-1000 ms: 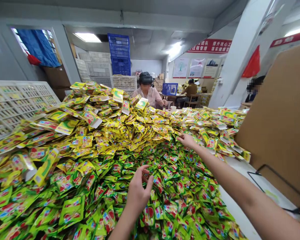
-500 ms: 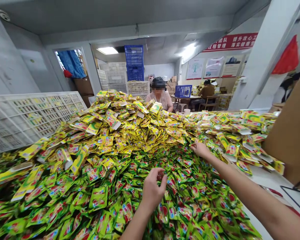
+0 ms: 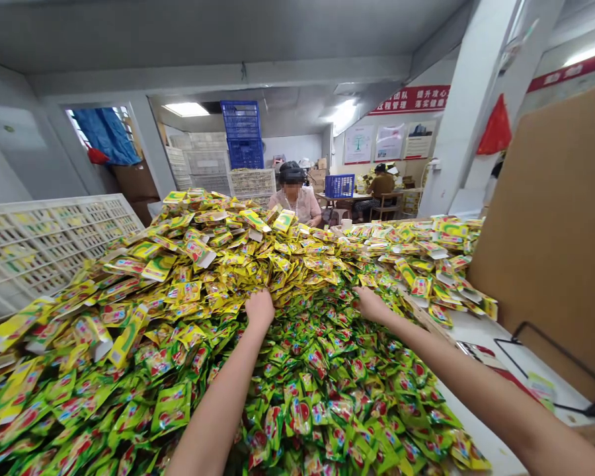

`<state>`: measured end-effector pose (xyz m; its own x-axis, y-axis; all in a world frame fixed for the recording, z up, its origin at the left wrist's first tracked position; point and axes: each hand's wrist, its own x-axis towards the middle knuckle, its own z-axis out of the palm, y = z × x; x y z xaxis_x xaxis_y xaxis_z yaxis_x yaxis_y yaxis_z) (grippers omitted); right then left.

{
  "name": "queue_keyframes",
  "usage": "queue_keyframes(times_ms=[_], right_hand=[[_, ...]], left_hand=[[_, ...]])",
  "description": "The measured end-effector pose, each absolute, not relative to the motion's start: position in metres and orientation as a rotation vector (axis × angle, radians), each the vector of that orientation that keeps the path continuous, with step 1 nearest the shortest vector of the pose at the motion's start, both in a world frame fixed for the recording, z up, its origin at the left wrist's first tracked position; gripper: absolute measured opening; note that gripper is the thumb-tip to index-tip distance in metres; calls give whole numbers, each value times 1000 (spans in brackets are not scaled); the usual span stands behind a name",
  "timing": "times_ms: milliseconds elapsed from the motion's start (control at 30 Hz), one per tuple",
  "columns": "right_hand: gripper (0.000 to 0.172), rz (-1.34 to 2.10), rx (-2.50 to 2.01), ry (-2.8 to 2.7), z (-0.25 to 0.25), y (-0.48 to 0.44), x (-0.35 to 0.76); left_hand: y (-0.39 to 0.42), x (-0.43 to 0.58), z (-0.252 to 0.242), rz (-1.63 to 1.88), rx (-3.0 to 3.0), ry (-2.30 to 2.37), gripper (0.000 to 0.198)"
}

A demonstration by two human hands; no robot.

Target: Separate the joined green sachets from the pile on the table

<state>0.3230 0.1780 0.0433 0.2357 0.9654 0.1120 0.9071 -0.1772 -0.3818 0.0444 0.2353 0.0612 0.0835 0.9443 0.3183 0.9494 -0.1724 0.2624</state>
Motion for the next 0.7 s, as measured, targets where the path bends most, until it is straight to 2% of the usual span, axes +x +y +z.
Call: queue_keyframes(times_ms=[100,167,433,600,700], right_hand=[[20,286,-1984,-1628,53,166,315],[19,371,-1852,-1550,59,154,306],[39,896,-1329,-1192,52,109,237],[47,1211,-1118,-1018,42,102,190],[50,1403,-970,-880,38,93,177]], left_hand=[[230,39,66,-690,-2319,-1940,27],[223,34,70,-749,-2344,-1869,27],[163,28,75,-1070,-2650,-1673,29],[134,37,63,-1510,-3023,-1589,24],[122,40,54,-1460,-2967,-1613,18]])
